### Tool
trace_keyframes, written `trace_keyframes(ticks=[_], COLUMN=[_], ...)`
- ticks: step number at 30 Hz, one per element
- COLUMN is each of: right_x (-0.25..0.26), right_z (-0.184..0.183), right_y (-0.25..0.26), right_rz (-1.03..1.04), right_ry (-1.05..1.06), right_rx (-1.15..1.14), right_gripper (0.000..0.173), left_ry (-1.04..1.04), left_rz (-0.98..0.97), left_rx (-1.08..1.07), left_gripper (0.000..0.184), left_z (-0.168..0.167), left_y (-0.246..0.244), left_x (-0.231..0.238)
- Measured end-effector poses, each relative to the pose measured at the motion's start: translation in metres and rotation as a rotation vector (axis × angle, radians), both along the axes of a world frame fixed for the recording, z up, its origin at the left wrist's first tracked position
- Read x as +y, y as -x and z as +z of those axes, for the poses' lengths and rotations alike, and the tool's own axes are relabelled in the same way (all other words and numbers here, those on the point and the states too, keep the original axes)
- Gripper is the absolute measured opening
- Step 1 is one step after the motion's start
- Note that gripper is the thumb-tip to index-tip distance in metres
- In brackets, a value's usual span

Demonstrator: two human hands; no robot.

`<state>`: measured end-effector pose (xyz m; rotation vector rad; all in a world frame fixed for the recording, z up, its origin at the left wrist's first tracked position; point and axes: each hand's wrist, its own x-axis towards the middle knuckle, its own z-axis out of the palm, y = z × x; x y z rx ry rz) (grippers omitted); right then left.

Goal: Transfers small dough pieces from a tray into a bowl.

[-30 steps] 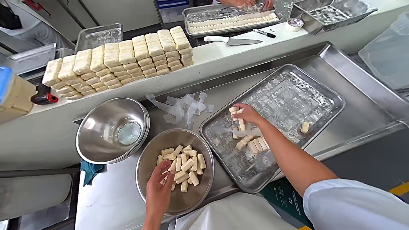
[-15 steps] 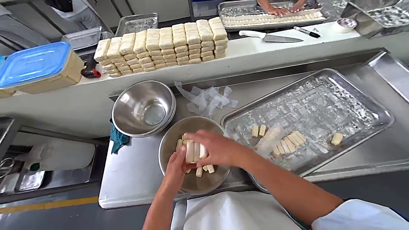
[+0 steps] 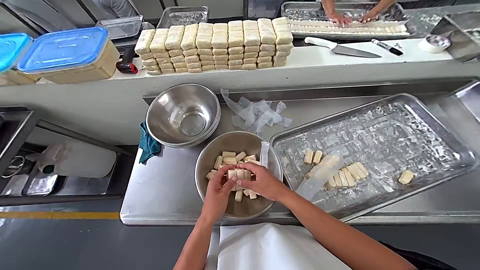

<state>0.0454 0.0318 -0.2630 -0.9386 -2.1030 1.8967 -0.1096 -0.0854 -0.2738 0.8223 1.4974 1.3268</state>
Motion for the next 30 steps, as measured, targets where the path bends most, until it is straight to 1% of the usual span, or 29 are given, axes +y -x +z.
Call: trace_keyframes(ticks=[2, 3, 5, 7, 10, 13, 14, 16, 17, 18, 20, 21, 22, 24, 26, 28, 30], right_x=[0.001, 0.0, -0.003, -0.006, -0.009, -0.011, -0.009, -0.004, -0.001, 0.002, 0.003, 0.003, 0.002, 0.0, -0.004, -0.009, -0.014], right_z=[-0.005, -0.008, -0.011, -0.011, -0.013, -0.012, -0.011, -0.008, -0.009, -0.009, -0.007, -0.005, -0.004, -0.002, -0.003, -0.005, -0.007], right_y=[-0.004, -0.006, -0.008, -0.007, -0.005, -0.007, -0.008, -0.011, -0.014, -0.015, -0.016, -0.014, -0.013, -0.009, -0.007, -0.006, -0.007], right_rz=[-0.038, -0.053, -0.107, -0.148, -0.2, -0.245, -0.258, -0.282, -0.28, -0.268, -0.222, -0.193, -0.157, -0.108, -0.12, -0.15, -0.176], right_ry=[0.092, 0.119, 0.154, 0.166, 0.063, -0.186, -0.2, -0.115, -0.048, 0.012, 0.097, 0.125, 0.143, 0.13, 0.042, -0.055, -0.144], right_rx=[0.017, 0.022, 0.048, 0.07, 0.045, -0.022, -0.021, 0.016, 0.045, 0.074, 0.103, 0.099, 0.093, 0.078, 0.043, 0.011, -0.007], right_gripper=[0.055, 0.055, 0.044, 0.038, 0.039, 0.036, 0.036, 0.036, 0.036, 0.036, 0.039, 0.04, 0.04, 0.039, 0.038, 0.038, 0.04], left_ry=[-0.009, -0.015, -0.031, -0.026, -0.006, 0.031, 0.035, 0.044, 0.056, 0.074, 0.096, 0.093, 0.078, 0.046, 0.02, 0.001, -0.009], left_rz=[0.044, 0.054, 0.052, 0.039, 0.065, 0.177, 0.214, 0.259, 0.248, 0.208, 0.056, -0.016, -0.062, -0.085, -0.01, 0.035, 0.07], left_rx=[-0.027, -0.038, -0.031, 0.028, 0.198, 0.461, 0.485, 0.478, 0.463, 0.439, 0.377, 0.342, 0.3, 0.198, 0.173, 0.237, 0.344], left_gripper=[0.035, 0.037, 0.041, 0.041, 0.036, 0.034, 0.036, 0.04, 0.042, 0.045, 0.056, 0.057, 0.053, 0.042, 0.032, 0.03, 0.031], left_z=[0.001, 0.002, 0.002, 0.001, 0.002, 0.003, 0.004, 0.004, 0.003, 0.002, 0.001, 0.002, 0.002, 0.003, 0.002, 0.002, 0.001], left_y=[-0.001, -0.001, 0.0, 0.0, -0.001, -0.001, 0.002, 0.011, 0.015, 0.018, 0.019, 0.016, 0.011, 0.001, -0.007, -0.012, -0.015], left_x=[0.002, 0.001, 0.001, 0.002, 0.006, 0.006, 0.005, 0.004, 0.004, 0.003, 0.002, 0.003, 0.005, 0.009, 0.012, 0.012, 0.011])
